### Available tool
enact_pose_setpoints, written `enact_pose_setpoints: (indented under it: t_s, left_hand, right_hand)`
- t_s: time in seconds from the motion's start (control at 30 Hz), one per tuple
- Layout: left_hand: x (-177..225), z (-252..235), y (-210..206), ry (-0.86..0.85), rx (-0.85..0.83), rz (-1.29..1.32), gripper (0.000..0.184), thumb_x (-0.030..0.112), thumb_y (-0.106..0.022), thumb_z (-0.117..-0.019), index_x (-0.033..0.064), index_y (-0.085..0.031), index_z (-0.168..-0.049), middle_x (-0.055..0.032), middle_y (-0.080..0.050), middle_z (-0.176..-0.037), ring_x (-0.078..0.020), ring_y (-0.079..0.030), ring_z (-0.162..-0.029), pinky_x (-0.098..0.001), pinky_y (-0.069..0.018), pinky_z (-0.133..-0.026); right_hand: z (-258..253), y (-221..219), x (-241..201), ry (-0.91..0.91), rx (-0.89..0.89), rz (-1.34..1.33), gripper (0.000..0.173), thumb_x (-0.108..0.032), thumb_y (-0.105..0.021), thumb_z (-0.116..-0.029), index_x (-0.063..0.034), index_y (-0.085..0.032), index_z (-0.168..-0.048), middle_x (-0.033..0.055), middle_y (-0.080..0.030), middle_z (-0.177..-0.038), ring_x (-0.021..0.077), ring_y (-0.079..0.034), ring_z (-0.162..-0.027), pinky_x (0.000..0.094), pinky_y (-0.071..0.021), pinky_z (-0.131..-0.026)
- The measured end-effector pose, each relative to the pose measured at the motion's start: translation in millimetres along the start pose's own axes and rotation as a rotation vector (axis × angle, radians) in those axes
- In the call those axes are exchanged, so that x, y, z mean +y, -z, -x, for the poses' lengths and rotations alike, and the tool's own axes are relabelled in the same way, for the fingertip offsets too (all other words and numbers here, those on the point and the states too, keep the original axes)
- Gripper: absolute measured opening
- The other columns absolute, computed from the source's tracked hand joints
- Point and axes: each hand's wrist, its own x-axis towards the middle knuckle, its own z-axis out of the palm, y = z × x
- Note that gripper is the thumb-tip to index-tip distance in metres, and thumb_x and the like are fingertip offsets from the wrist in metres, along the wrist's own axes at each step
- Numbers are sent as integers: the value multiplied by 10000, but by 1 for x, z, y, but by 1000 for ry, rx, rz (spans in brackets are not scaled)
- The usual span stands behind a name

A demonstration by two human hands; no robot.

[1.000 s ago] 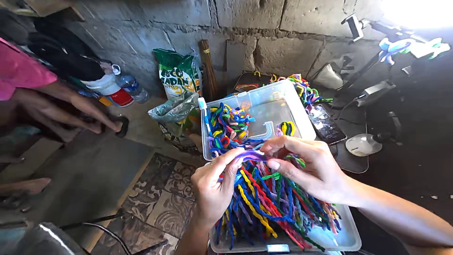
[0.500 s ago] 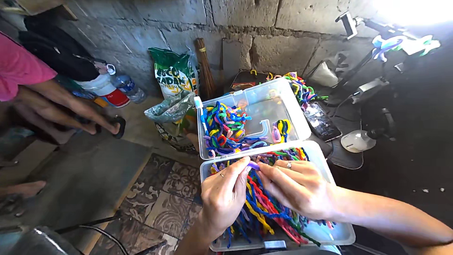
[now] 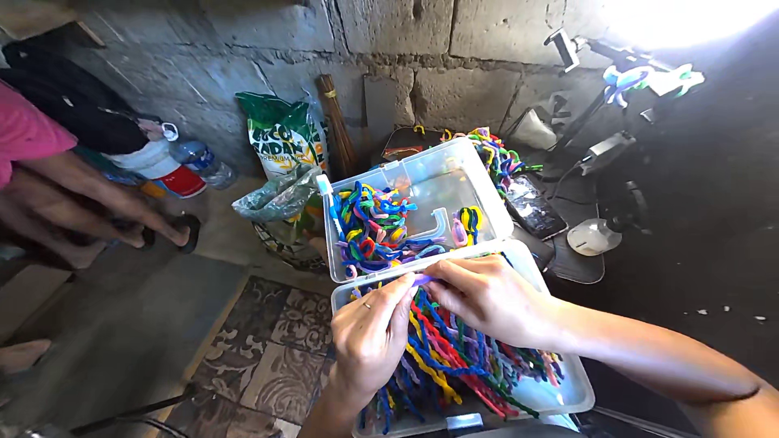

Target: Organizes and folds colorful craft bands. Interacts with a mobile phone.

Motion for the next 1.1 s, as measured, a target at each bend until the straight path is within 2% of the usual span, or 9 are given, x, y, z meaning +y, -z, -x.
enact_pose_setpoints:
  t_s: [0.2,0.33,0.5,0.6,0.67,0.77,0.87,1.03,1.1]
  left_hand:
    - [1,1,-3,57,-37,61,174,70,-643,-992,-83,-723,-1011,-145,-770,-930,-31,-729,-869,-133,-555,-822]
    - [3,0,-3,89,-53,52,185,82,-651,-985,-84,-721,-1027,-132,-770,-949,-20,-723,-903,-135,-552,-849]
    - [-2,-3,0,104,-78,49,276,177,-642,-1007,-70,-697,-1117,-108,-768,-974,-41,-717,-950,-168,-561,-877]
    - [-6,-4,0,108,-63,63,279,174,-638,-1010,-81,-695,-1107,-110,-768,-969,-44,-724,-942,-181,-576,-873]
    - [-6,-3,-2,106,-78,65,274,164,-639,-1008,-87,-698,-1102,-115,-767,-968,-46,-726,-933,-183,-582,-866]
    - [-5,-3,-4,99,-106,57,267,159,-627,-1008,-78,-711,-1097,-111,-768,-975,-35,-722,-926,-171,-575,-865]
    - [-8,-3,-5,97,-126,32,263,175,-627,-1010,-60,-726,-1073,-99,-767,-962,-25,-717,-904,-164,-571,-850]
    - [-10,-4,-6,117,-158,18,263,176,-626,-1010,-60,-732,-1063,-100,-766,-961,-16,-713,-909,-152,-564,-857]
    - [-10,-5,-5,117,-167,20,270,178,-623,-1011,-64,-730,-1065,-98,-767,-960,-13,-712,-908,-151,-562,-856]
  right_hand:
    - [-2,-4,2,80,69,143,223,-111,-504,-999,-19,-666,-875,60,-589,-636,151,-561,-510,259,-400,-452]
    - [-5,6,6,14,46,-14,211,-121,-529,-979,-22,-687,-881,41,-605,-651,99,-546,-535,219,-406,-490]
    - [5,37,43,-94,478,-101,166,-80,-629,-983,69,-698,-1002,74,-714,-846,6,-649,-705,164,-561,-650]
    - [11,46,95,-358,704,-20,204,-143,-631,-1017,50,-653,-1079,28,-716,-898,-5,-659,-712,194,-575,-648]
    - [22,38,136,-641,675,41,253,-195,-625,-1013,27,-655,-1130,65,-711,-905,78,-665,-697,274,-574,-655]
    - [57,12,193,-954,390,-13,276,-96,-615,-981,73,-659,-1195,248,-710,-1098,354,-716,-965,541,-567,-888]
    - [82,-16,223,-1176,242,-106,247,-46,-626,-976,73,-680,-1186,271,-701,-1075,385,-706,-967,564,-543,-919]
    - [90,-29,235,-1144,231,-45,390,-34,-645,-955,90,-604,-1322,322,-624,-1263,450,-642,-1144,576,-498,-1012]
    - [87,-24,229,-1066,224,37,369,-22,-638,-943,96,-627,-1292,347,-579,-1316,498,-588,-1205,610,-462,-1037]
